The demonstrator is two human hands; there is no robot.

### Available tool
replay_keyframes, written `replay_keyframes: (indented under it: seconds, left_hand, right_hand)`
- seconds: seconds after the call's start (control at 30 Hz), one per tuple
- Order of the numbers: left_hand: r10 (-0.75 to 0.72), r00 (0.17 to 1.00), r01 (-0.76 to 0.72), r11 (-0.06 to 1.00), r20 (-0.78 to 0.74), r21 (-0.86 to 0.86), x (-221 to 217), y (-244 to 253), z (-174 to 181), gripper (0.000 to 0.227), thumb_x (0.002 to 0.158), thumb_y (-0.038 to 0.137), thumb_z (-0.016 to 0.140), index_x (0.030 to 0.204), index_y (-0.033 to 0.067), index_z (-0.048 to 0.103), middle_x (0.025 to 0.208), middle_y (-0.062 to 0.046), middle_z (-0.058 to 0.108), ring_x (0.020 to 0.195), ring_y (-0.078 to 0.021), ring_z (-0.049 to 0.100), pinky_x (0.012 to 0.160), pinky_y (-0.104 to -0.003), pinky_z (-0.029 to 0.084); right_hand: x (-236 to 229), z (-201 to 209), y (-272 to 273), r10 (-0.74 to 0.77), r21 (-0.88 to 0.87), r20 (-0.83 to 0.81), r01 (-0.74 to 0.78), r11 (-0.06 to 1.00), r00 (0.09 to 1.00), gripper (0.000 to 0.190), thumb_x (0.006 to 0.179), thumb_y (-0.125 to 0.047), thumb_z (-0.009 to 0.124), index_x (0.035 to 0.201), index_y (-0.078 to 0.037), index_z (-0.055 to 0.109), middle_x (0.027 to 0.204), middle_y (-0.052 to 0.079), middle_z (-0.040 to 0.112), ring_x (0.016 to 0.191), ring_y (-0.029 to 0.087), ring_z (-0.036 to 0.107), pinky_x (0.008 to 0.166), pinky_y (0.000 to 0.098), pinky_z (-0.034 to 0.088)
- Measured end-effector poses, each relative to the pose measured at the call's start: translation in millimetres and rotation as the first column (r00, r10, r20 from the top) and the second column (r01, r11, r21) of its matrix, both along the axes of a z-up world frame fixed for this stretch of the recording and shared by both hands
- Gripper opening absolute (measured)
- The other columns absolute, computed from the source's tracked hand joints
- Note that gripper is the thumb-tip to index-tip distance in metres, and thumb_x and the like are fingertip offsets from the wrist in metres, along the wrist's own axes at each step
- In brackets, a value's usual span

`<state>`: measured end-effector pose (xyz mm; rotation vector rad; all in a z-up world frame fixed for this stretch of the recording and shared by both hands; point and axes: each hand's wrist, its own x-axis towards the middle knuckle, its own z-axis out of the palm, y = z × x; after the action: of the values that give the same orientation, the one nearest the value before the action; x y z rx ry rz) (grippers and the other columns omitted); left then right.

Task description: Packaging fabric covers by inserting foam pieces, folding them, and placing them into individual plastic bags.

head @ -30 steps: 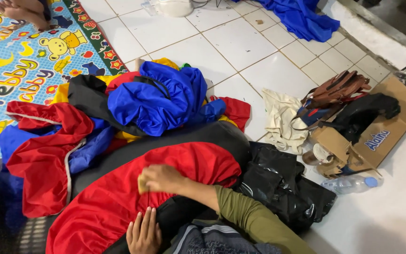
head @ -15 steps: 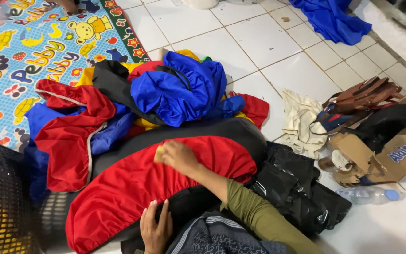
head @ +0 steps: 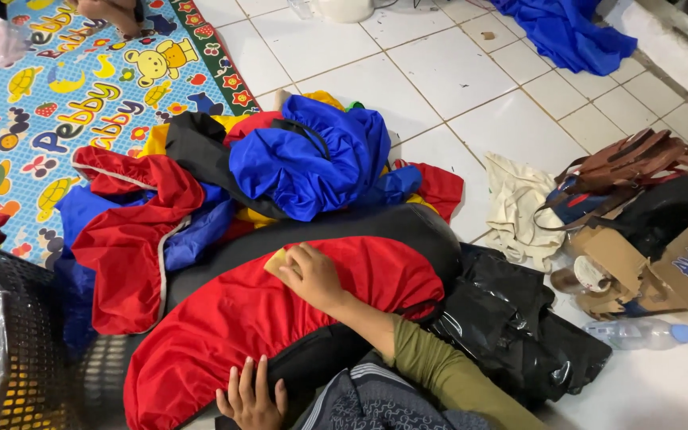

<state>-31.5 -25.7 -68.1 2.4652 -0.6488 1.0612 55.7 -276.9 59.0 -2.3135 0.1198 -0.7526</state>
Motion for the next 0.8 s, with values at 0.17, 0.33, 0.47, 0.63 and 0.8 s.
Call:
replay_keyframes:
  seconds: [0.17,0.33,0.47,0.63,0.8]
  left_hand:
    - [-0.003,0.999,0.003,1.000,0.032,0.001,2.5,3.1,-3.2,0.054,0.101,0.052,0.040,0.121,0.0196,0.078,0.128,-0.006,0.072,0.127,-0.0313,0.061,0.125,-0.050,0.022]
    - [0.019,1.000,-0.019,0.999,0.025,-0.030,3.8,0.2,-5.9,0.054,0.100,0.054,0.041,0.121,0.0212,0.079,0.127,-0.005,0.073,0.126,-0.0302,0.061,0.125,-0.050,0.023]
    - [0.016,0.999,-0.016,1.000,0.044,0.000,4.2,2.1,-11.2,0.056,0.099,0.055,0.039,0.119,0.0224,0.079,0.126,-0.005,0.074,0.125,-0.0305,0.062,0.124,-0.049,0.022]
    - [0.018,0.999,-0.018,1.000,0.031,-0.015,2.4,-0.7,-7.6,0.054,0.099,0.053,0.041,0.118,0.0205,0.080,0.125,-0.006,0.075,0.124,-0.0314,0.064,0.124,-0.049,0.024]
    - [0.004,1.000,-0.004,1.000,0.023,0.030,3.7,0.1,-7.1,0.055,0.101,0.053,0.039,0.122,0.0197,0.078,0.129,-0.007,0.072,0.128,-0.0321,0.060,0.125,-0.051,0.022]
  right_hand:
    - [-18.1,-3.8,15.9,0.511,0.119,-0.228,-0.497,0.859,0.829,0.024,0.085,-0.019,0.079,0.092,-0.014,0.056,0.089,0.002,0.065,0.080,0.023,0.064,0.070,0.0366,0.049]
    - [10.9,-19.3,-1.3,0.191,-0.123,-0.257,-0.228,0.966,0.947,0.020,0.086,-0.016,0.075,0.101,-0.013,0.062,0.100,0.007,0.066,0.096,0.030,0.065,0.075,0.0429,0.052]
    - [-2.4,16.7,18.3,0.314,0.176,-0.114,-0.292,0.940,0.943,0.029,0.091,-0.023,0.076,0.085,-0.013,0.050,0.081,0.001,0.055,0.071,0.020,0.055,0.064,0.0345,0.044]
    - [-7.4,-49.3,38.6,0.438,-0.015,-0.177,-0.447,0.894,0.881,0.014,0.091,-0.020,0.067,0.090,-0.012,0.055,0.084,0.002,0.059,0.075,0.024,0.060,0.058,0.0382,0.046]
    - [-4.0,-37.8,31.4,0.152,-0.060,-0.125,-0.161,0.985,0.980,0.020,0.091,-0.010,0.073,0.085,-0.011,0.054,0.083,0.005,0.060,0.074,0.028,0.061,0.062,0.0414,0.048]
